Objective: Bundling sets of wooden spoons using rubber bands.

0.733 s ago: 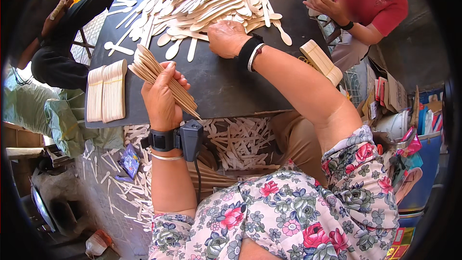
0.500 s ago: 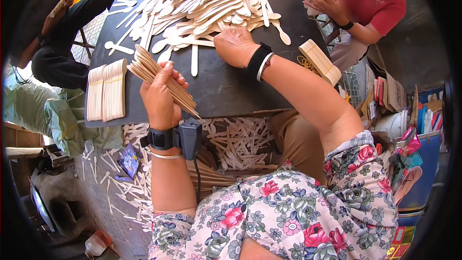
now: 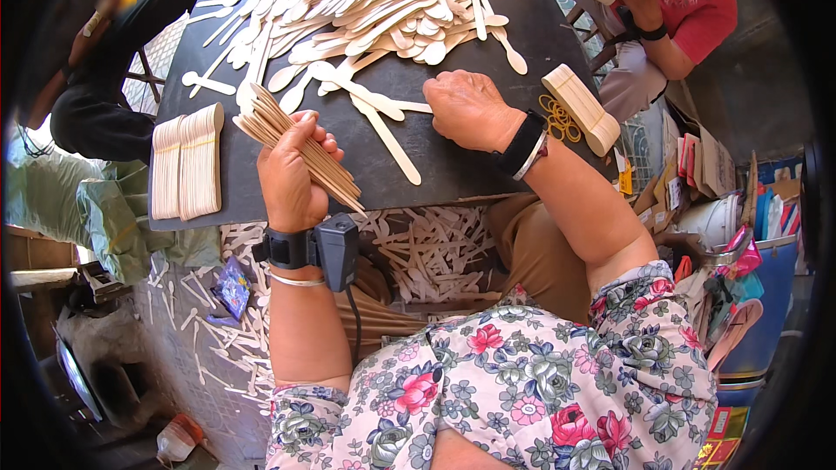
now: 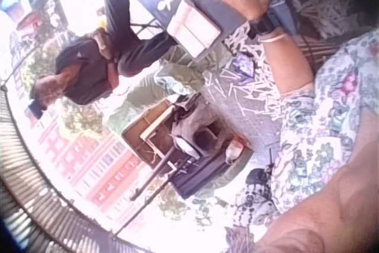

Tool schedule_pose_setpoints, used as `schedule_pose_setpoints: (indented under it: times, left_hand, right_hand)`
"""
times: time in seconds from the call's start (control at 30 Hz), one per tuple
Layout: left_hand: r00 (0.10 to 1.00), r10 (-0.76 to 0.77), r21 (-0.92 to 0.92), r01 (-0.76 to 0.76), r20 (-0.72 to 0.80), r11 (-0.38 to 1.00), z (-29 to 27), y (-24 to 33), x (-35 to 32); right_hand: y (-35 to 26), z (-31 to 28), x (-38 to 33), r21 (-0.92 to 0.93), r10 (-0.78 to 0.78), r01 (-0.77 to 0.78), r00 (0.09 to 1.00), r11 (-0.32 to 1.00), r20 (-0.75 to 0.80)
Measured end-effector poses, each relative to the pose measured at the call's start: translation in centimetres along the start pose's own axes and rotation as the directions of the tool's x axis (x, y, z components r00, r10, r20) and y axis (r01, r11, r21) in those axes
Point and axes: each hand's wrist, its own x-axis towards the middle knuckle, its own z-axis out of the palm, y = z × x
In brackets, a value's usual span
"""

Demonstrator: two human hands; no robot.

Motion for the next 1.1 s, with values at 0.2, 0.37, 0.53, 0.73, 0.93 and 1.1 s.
schedule_pose_setpoints:
  times: [0.2, 0.37, 0.53, 0.73, 0.93, 1.1]
  left_hand:
    - [0.993, -0.109, -0.037, 0.110, 0.033, 0.993, -0.1, -0.7, 0.2]
    - [0.994, -0.105, 0.011, 0.105, 0.041, 0.994, 0.1, -0.9, 0.2]
    - [0.993, -0.112, 0.011, 0.111, 0.043, 0.994, 0.1, -0.5, 0.0]
    - [0.993, -0.099, 0.003, 0.099, 0.066, 0.995, 0.0, -0.4, -0.1]
    - [0.993, -0.103, 0.001, 0.103, 0.065, 0.995, 0.0, -0.4, -0.1]
    - [0.996, -0.083, 0.004, 0.083, 0.040, 0.997, 0.2, -0.2, -0.4]
  right_hand:
    - [-0.5, -0.4, -1.0, 0.102, -0.010, 0.021, 0.994, 0.995, -0.107]
    - [-3.8, 0.7, -1.6, 0.079, -0.074, 0.092, 0.976, 0.993, -0.206]
    - [-2.9, 1.3, -0.8, 0.019, -0.121, 0.126, 0.976, 0.992, -0.182]
    - [-0.8, 1.5, -0.5, -0.038, -0.082, 0.075, 0.976, 0.996, -0.204]
    - [0.6, 0.7, -0.9, 0.024, -0.051, 0.056, 0.986, 0.998, -0.156]
    - [1.3, -0.7, -1.3, 0.349, -0.027, 0.089, 0.984, 0.933, -0.178]
